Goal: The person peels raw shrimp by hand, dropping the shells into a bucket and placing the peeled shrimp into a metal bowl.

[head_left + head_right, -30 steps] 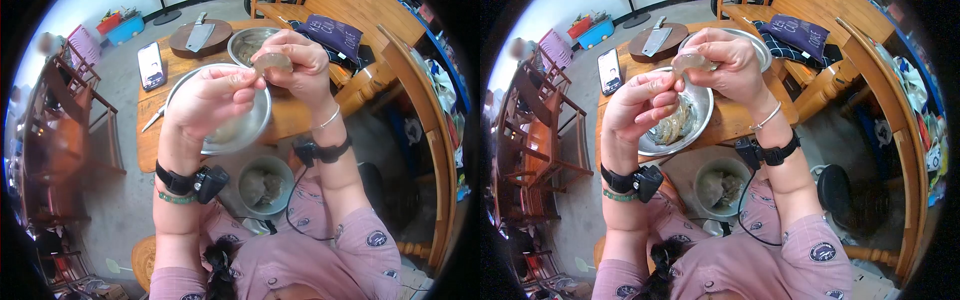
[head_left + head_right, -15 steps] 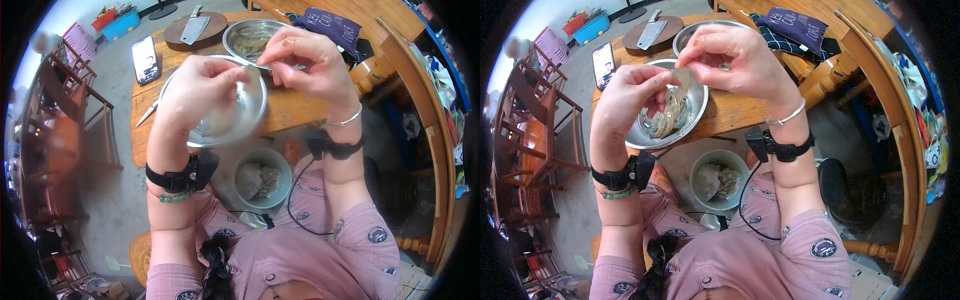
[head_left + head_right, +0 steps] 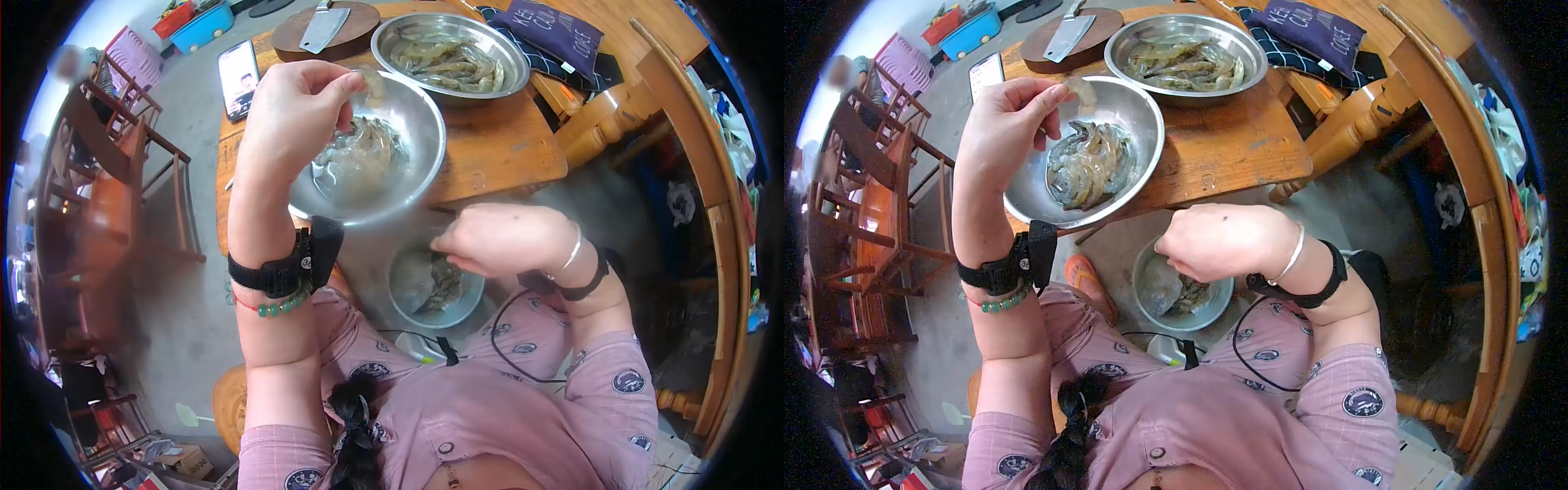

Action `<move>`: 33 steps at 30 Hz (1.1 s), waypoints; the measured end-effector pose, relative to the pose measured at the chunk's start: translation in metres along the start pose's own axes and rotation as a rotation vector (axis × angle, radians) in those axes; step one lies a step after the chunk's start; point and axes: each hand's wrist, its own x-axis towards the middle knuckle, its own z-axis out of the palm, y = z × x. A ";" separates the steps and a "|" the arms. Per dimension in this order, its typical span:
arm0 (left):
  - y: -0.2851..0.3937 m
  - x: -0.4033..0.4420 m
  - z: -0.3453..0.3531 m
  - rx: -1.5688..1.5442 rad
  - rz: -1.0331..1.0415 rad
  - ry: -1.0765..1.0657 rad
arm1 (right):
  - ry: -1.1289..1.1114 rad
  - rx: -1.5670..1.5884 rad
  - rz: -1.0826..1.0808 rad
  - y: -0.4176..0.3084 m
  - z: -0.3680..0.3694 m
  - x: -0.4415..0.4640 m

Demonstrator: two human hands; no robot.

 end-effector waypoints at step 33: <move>-0.041 0.078 -0.022 0.194 -0.425 -0.054 | 0.480 -0.106 0.174 0.060 0.008 -0.028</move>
